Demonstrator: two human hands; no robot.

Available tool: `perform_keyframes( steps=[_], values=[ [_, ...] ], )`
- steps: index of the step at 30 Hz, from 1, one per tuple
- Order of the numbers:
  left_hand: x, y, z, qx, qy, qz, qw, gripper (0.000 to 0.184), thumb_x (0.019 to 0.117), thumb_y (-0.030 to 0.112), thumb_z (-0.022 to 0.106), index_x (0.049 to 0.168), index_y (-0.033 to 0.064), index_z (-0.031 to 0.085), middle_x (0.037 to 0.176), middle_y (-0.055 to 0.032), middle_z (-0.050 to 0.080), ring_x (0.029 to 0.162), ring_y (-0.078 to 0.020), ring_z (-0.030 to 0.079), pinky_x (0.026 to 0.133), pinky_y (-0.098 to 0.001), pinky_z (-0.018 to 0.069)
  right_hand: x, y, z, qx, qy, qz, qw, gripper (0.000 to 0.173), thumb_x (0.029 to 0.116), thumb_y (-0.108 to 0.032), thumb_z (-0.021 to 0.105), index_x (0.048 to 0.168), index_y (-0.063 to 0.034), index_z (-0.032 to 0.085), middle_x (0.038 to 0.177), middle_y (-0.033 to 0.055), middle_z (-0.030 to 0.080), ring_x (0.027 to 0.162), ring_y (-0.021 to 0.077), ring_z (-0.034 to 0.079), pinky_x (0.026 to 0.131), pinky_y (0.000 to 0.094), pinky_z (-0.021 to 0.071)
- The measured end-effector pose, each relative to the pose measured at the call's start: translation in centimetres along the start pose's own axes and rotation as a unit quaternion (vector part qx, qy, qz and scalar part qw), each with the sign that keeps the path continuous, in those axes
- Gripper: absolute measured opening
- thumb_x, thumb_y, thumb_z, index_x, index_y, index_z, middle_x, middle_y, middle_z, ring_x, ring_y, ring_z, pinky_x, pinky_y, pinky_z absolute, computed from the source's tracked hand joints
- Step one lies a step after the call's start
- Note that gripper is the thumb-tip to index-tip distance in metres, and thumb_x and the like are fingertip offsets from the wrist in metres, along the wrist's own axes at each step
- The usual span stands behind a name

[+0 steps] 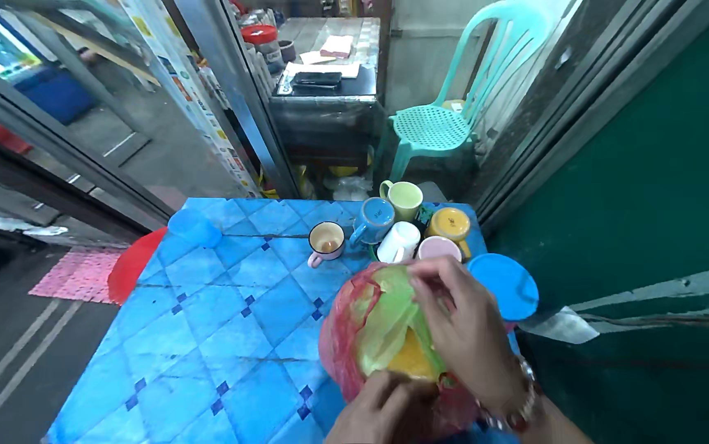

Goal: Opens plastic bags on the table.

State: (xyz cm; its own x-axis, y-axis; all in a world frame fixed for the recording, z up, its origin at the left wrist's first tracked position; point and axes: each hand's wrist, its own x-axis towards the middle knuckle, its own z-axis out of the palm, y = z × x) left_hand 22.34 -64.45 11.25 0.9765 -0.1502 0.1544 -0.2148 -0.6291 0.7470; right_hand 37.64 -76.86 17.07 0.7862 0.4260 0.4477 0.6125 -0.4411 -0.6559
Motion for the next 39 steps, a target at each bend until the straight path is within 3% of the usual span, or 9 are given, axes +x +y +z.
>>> perform_keyframes(
  steps=[4,7,11,16,20,24,27,31,39],
  values=[
    [1.2,-3.5,0.1,0.193,0.054,-0.069,0.977,0.06,0.0801,0.04,0.082,0.123,-0.0004,0.067,0.121,-0.023,0.068,0.117,-0.0441,0.063,0.097,-0.0593,0.0527,-5.3,0.4,0.7,0.059,-0.181,-0.019,0.982,0.016,0.0972,-0.019,0.062,0.099,-0.0065,0.07,0.093,0.0072,0.069,0.077,0.0128,0.069,0.066,0.0282,0.0605],
    [1.7,-5.1,-2.5,0.283,0.022,-0.1,0.954,0.082,0.0723,0.048,0.086,0.131,-0.0045,0.062,0.13,-0.0246,0.065,0.124,-0.0433,0.061,0.104,-0.0575,0.049,-5.4,1.9,0.3,-0.07,-0.346,0.056,0.934,0.044,0.0972,-0.032,0.066,0.133,-0.0052,0.064,0.127,0.022,0.064,0.116,0.0376,0.064,0.096,0.054,0.0537],
    [3.2,-3.7,-4.0,0.307,0.028,-0.059,0.95,0.097,0.0687,0.036,0.09,0.148,-0.0008,0.049,0.142,-0.0236,0.058,0.131,-0.0394,0.057,0.108,-0.0519,0.0474,-4.6,1.1,0.4,-0.163,-0.231,0.0,0.959,0.069,0.087,-0.032,0.076,0.147,-0.0056,0.054,0.138,0.028,0.056,0.124,0.0462,0.058,0.098,0.0633,0.0497],
    [3.3,-3.1,-5.8,0.243,-0.022,-0.115,0.963,0.095,0.0722,0.03,0.09,0.15,0.0021,0.045,0.147,-0.027,0.049,0.137,-0.0444,0.048,0.111,-0.0546,0.0437,-5.3,-0.4,1.4,-0.16,-0.303,-0.074,0.937,0.038,0.0898,-0.029,0.075,0.119,-0.0045,0.073,0.12,0.0182,0.07,0.113,0.0364,0.067,0.096,0.052,0.0555],
    [2.3,-3.0,-5.0,0.266,-0.036,-0.109,0.957,0.087,0.074,0.022,0.087,0.149,0.0032,0.048,0.144,-0.0264,0.053,0.136,-0.042,0.051,0.112,-0.0512,0.0438,-5.3,-1.6,3.6,-0.243,-0.403,-0.106,0.876,0.024,0.0885,-0.008,0.069,0.11,0.0004,0.074,0.112,0.0191,0.071,0.11,0.0371,0.067,0.097,0.051,0.0516],
    [0.4,-4.0,-3.9,0.298,-0.065,-0.115,0.946,0.09,0.0751,0.015,0.085,0.154,0.0023,0.042,0.149,-0.0246,0.05,0.139,-0.0395,0.049,0.114,-0.0495,0.0413,-1.1,-0.8,1.5,-0.207,-0.541,0.017,0.815,0.035,0.0986,-0.027,0.064,0.127,-0.0073,0.069,0.131,0.0205,0.065,0.131,0.0443,0.052,0.111,0.0684,0.0326],
    [-0.7,-5.2,-2.5,0.307,-0.039,-0.079,0.948,0.088,0.0726,0.01,0.084,0.151,0.0004,0.046,0.149,-0.0231,0.052,0.136,-0.039,0.053,0.111,-0.0492,0.0458,-0.8,-0.2,0.1,-0.233,-0.531,0.044,0.813,0.04,0.101,-0.033,0.058,0.139,-0.0203,0.063,0.135,0.0141,0.064,0.132,0.0384,0.054,0.113,0.0646,0.0317],
    [-1.2,-5.8,-2.5,0.242,-0.034,-0.064,0.968,0.085,0.074,0.008,0.083,0.151,0.0015,0.046,0.149,-0.0243,0.051,0.138,-0.0407,0.05,0.112,-0.051,0.0446,-4.7,-0.8,2.9,-0.308,-0.491,0.021,0.815,0.051,0.0932,-0.022,0.069,0.142,-0.0121,0.059,0.135,0.0251,0.061,0.131,0.0503,0.05,0.108,0.076,0.0281],
    [-2.5,-7.8,-4.8,0.024,-0.011,0.025,0.999,0.074,0.0855,0.007,0.074,0.154,0.0086,0.045,0.148,-0.0168,0.053,0.137,-0.0289,0.052,0.112,-0.0437,0.0472,-4.5,-1.8,-1.4,-0.201,-0.334,0.097,0.916,0.04,0.0958,-0.005,0.057,0.131,-0.0177,0.072,0.127,0.011,0.072,0.123,0.0333,0.064,0.109,0.058,0.0455]
  ],
)
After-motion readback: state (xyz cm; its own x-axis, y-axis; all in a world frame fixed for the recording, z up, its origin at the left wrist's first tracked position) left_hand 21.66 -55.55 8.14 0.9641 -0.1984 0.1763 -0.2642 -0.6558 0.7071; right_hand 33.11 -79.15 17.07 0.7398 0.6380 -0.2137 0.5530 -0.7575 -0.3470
